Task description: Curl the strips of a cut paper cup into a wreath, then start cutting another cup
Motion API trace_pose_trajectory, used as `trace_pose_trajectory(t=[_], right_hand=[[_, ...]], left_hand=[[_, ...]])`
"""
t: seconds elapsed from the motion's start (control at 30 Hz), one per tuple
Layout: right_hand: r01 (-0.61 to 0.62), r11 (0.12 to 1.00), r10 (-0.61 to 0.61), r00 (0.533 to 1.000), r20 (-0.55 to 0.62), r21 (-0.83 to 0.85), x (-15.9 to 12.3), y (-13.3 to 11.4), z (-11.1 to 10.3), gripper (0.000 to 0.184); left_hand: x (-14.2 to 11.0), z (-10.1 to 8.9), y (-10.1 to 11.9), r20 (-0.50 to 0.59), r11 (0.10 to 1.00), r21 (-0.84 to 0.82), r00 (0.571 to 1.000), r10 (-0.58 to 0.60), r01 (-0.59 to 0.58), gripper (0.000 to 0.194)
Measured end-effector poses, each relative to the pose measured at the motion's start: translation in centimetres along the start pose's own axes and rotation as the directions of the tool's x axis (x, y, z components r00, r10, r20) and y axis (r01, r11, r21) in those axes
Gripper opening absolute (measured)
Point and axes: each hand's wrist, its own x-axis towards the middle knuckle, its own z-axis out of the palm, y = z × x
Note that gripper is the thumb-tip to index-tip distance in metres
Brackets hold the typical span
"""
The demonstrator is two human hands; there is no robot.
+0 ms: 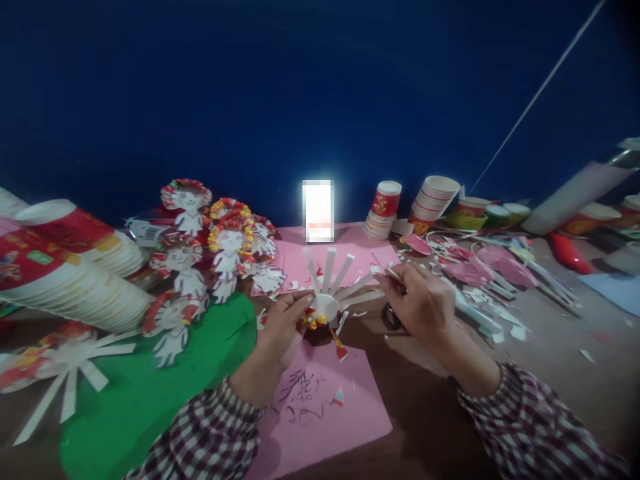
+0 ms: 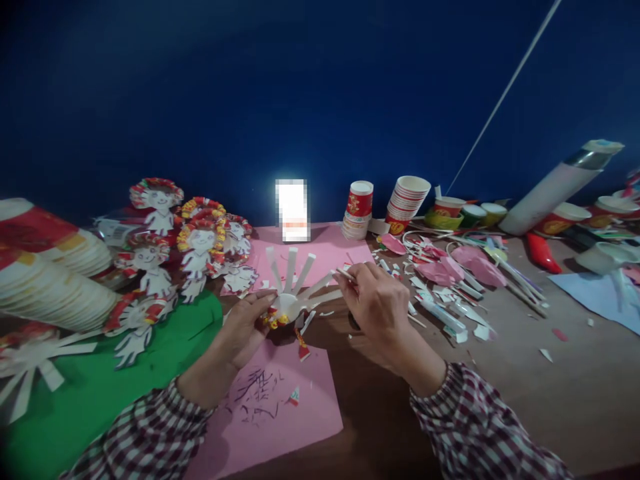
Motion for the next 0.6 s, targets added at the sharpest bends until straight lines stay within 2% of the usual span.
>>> trace_pose_trajectory(t=[0.1, 0.17, 0.23, 0.3, 0.43, 0.6], right_hand=[[0.137, 0.976, -0.150, 0.986, 0.067, 0.169, -0.4, -1.3, -0.7, 0.013], [0.263, 0.902, -0.341, 0.920, 0.193, 0.342, -0.9, -2.4, -1.0, 0.015], [0.325, 0.827, -0.471, 0.846, 0.251, 0.458, -1.4, -3.4, -1.0, 0.022], [0.311, 0.802, -0.503, 0.813, 0.294, 0.510, -1.6, -3.9, -0.8, 0.028], [0.238, 0.832, -0.466, 0.791, 0.397, 0.501, -1.8, -3.9, -0.4, 0.037], [0.238, 0.845, -0.448, 0.804, 0.392, 0.479, -1.7, -3.6, -0.1, 0.037]], left_hand=[[0.4, 0.0, 0.0, -0.061, 0.996, -0.085, 0.998, 0.011, -0.016, 0.026], [0.6, -0.1, 0.0, -0.087, 0.991, -0.133, 0.996, -0.013, 0.002, 0.022], [0.8, -0.2, 0.0, -0.069, 0.985, -0.166, 0.996, -0.048, 0.036, 0.018], [0.7, -0.2, -0.1, -0.031, 0.980, -0.191, 0.997, -0.070, 0.062, 0.016], [0.3, 0.0, 0.0, 0.010, 0.973, -0.211, 0.996, -0.090, 0.090, 0.016], [-0.6, 0.6, 0.2, 0.092, 0.984, -0.161, 0.994, -0.064, 0.078, 0.027]])
